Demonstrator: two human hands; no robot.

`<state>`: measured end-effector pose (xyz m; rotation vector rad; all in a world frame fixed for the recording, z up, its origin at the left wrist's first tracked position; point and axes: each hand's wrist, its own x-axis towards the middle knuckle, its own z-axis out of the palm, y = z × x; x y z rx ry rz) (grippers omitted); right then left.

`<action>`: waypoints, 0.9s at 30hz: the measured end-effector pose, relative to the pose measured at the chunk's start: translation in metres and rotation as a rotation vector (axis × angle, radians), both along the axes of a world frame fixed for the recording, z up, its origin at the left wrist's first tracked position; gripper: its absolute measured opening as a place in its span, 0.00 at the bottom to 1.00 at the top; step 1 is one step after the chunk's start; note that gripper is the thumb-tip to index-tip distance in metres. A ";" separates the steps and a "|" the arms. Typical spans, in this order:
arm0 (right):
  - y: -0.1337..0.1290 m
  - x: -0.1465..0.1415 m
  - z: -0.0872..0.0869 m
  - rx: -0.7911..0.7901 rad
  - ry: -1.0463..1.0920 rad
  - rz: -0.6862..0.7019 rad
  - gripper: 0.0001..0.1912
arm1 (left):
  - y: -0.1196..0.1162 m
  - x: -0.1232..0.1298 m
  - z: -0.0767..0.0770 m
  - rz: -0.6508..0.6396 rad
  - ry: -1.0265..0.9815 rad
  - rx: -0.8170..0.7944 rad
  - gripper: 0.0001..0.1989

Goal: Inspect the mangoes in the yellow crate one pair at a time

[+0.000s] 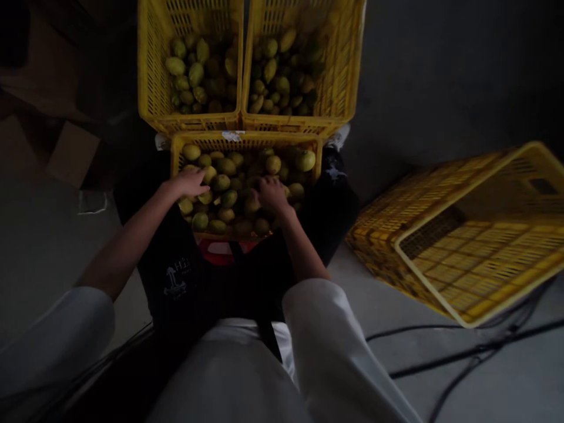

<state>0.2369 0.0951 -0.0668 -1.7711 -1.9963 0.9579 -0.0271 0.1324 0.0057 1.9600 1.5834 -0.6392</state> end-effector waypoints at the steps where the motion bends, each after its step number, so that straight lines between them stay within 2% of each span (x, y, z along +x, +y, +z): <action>1: -0.011 -0.005 -0.006 0.018 -0.126 0.087 0.17 | -0.010 0.004 -0.007 0.001 0.084 -0.074 0.37; 3: -0.026 -0.012 -0.016 0.044 -0.292 0.130 0.16 | -0.025 0.012 -0.016 0.025 0.177 -0.226 0.48; 6: -0.034 -0.021 -0.027 0.096 -0.351 0.067 0.17 | -0.039 0.017 -0.027 0.000 0.209 -0.295 0.56; 10: -0.035 -0.027 -0.038 0.152 -0.308 0.109 0.18 | -0.046 0.011 -0.042 -0.076 0.190 -0.249 0.59; 14: -0.038 -0.030 -0.041 0.160 -0.322 0.125 0.16 | -0.053 0.005 -0.051 -0.088 0.176 -0.149 0.59; 27: -0.036 -0.032 -0.031 0.088 -0.357 0.125 0.18 | -0.061 0.010 -0.051 -0.055 0.160 -0.064 0.59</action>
